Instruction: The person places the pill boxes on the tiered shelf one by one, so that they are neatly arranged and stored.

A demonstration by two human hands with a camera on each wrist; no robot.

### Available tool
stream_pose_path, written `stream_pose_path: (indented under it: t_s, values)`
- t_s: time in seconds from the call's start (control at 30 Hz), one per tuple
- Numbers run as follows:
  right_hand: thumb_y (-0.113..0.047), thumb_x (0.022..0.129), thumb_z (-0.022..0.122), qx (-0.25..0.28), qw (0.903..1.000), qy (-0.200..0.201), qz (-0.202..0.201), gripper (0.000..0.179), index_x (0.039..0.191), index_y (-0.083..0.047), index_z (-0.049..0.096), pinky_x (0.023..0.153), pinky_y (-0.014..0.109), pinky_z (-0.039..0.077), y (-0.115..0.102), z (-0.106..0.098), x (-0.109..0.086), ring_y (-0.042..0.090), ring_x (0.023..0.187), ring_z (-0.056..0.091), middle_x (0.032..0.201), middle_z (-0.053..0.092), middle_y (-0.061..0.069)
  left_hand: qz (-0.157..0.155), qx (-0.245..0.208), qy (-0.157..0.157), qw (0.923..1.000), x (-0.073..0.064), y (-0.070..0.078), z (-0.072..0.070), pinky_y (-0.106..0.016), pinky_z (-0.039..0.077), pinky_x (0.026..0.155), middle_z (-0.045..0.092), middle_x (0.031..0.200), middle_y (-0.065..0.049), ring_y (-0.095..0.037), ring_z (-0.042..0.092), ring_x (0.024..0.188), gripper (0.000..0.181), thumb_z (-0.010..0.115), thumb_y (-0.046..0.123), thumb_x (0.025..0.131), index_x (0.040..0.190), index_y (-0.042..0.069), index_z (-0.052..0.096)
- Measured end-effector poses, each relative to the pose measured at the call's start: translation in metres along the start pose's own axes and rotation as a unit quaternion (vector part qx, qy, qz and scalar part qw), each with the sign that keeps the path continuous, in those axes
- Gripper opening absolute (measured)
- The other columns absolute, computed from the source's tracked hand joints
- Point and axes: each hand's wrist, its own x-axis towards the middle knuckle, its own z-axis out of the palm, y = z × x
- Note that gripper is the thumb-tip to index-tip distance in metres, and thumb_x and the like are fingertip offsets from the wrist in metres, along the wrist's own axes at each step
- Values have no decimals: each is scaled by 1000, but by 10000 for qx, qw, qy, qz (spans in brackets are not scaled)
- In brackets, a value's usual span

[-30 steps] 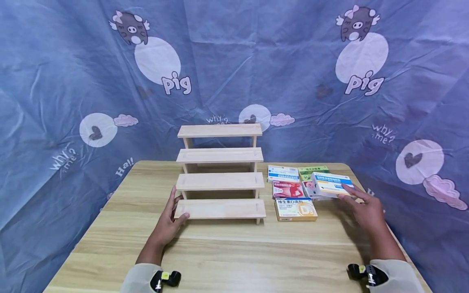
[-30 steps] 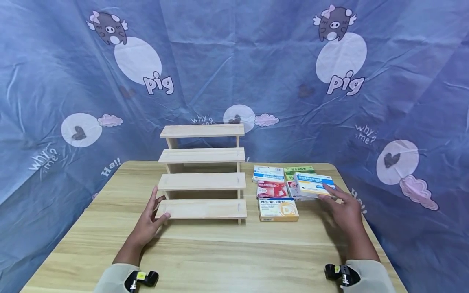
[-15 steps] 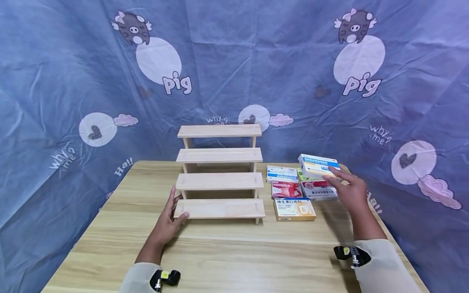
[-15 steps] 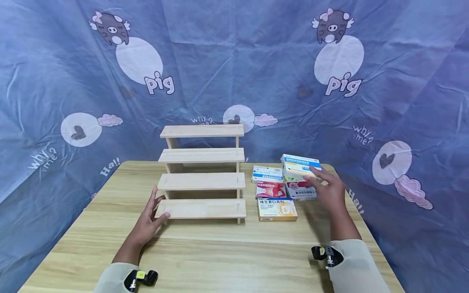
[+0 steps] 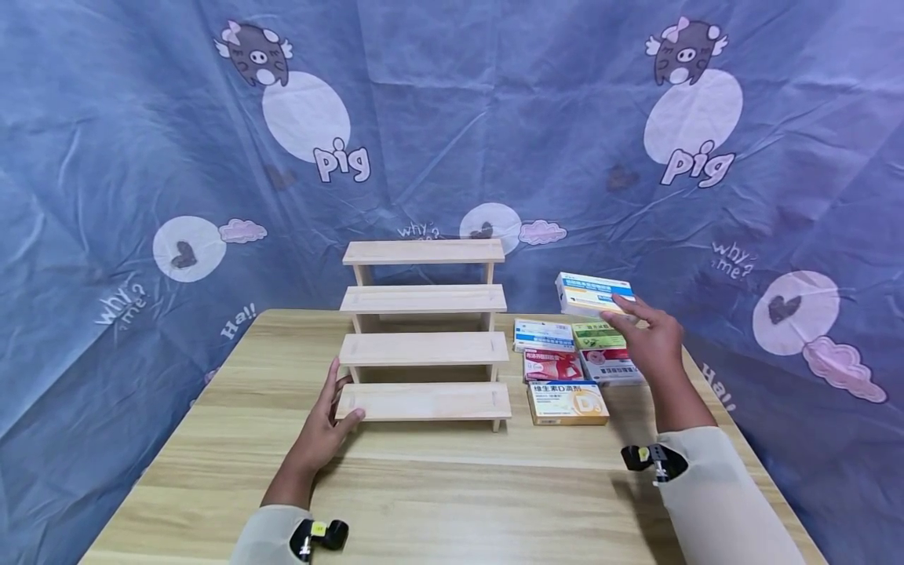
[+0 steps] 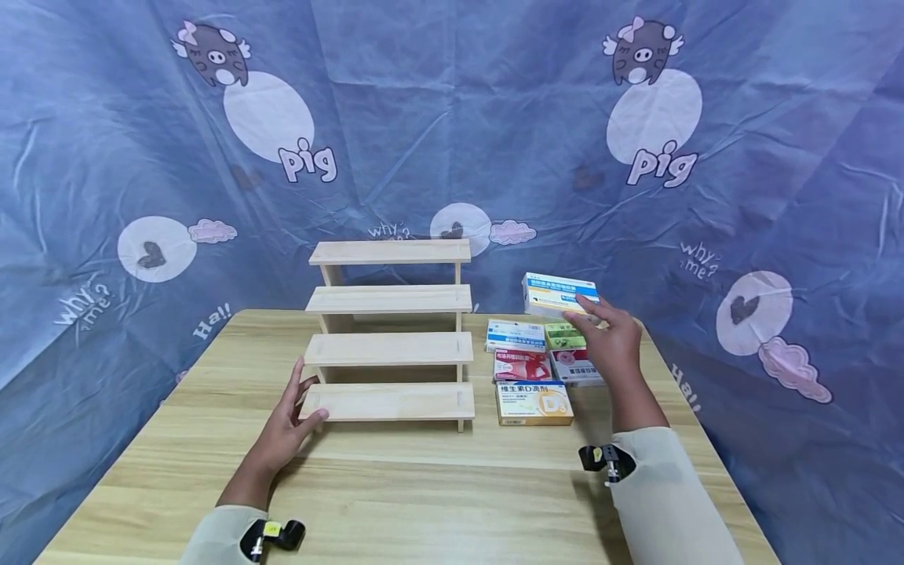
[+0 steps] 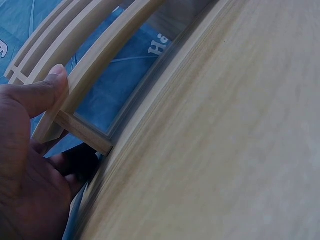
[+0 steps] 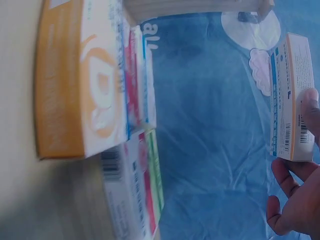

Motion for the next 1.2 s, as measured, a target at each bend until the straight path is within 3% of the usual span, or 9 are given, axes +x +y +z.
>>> stream_pose_path:
  t_s: [0.13,0.33,0.67,0.9,1.03,1.2]
  values:
    - [-40,102,78,57,10000,53,-18,54,151,-22,64,135,64,22,-9,8,5,36,169,28,175,40,11,-15,35,10,10000,0,0,0,-9,43,103,31,175,-30,-56,41,156,105,70,13,108,178,24,-8]
    - [-38,103,78,188,9997,160,-75,52,151,-23,65,135,63,21,-21,19,9,33,170,25,175,42,10,-41,20,6,10000,0,1,0,-9,44,102,32,175,-30,-56,42,156,105,70,13,108,177,25,-8]
    - [-44,100,80,100,9979,187,-615,56,149,-20,67,134,70,16,-52,32,22,38,169,25,173,44,13,-71,39,-20,10000,0,3,0,-8,42,104,32,175,-30,-55,41,157,105,69,13,108,177,23,-8]
    - [-48,98,82,-52,9966,172,-802,57,148,-22,69,131,69,23,-71,43,32,39,165,30,174,44,16,-43,20,-11,10000,0,2,0,-9,43,103,32,175,-31,-56,41,156,104,69,12,108,177,23,-8]
    - [-55,96,81,-45,9967,150,-795,62,148,-24,68,131,71,13,-81,51,37,39,163,30,175,41,15,-49,-28,-20,10000,1,1,0,-10,45,103,32,174,-31,-56,42,155,105,69,11,108,177,25,-9]
    - [-58,94,82,-111,9955,129,-936,63,147,-27,70,130,71,13,-93,63,43,37,161,34,173,45,13,-5,10,24,10000,2,-1,0,-10,44,103,33,174,-31,-56,43,155,105,69,12,108,178,22,-8]
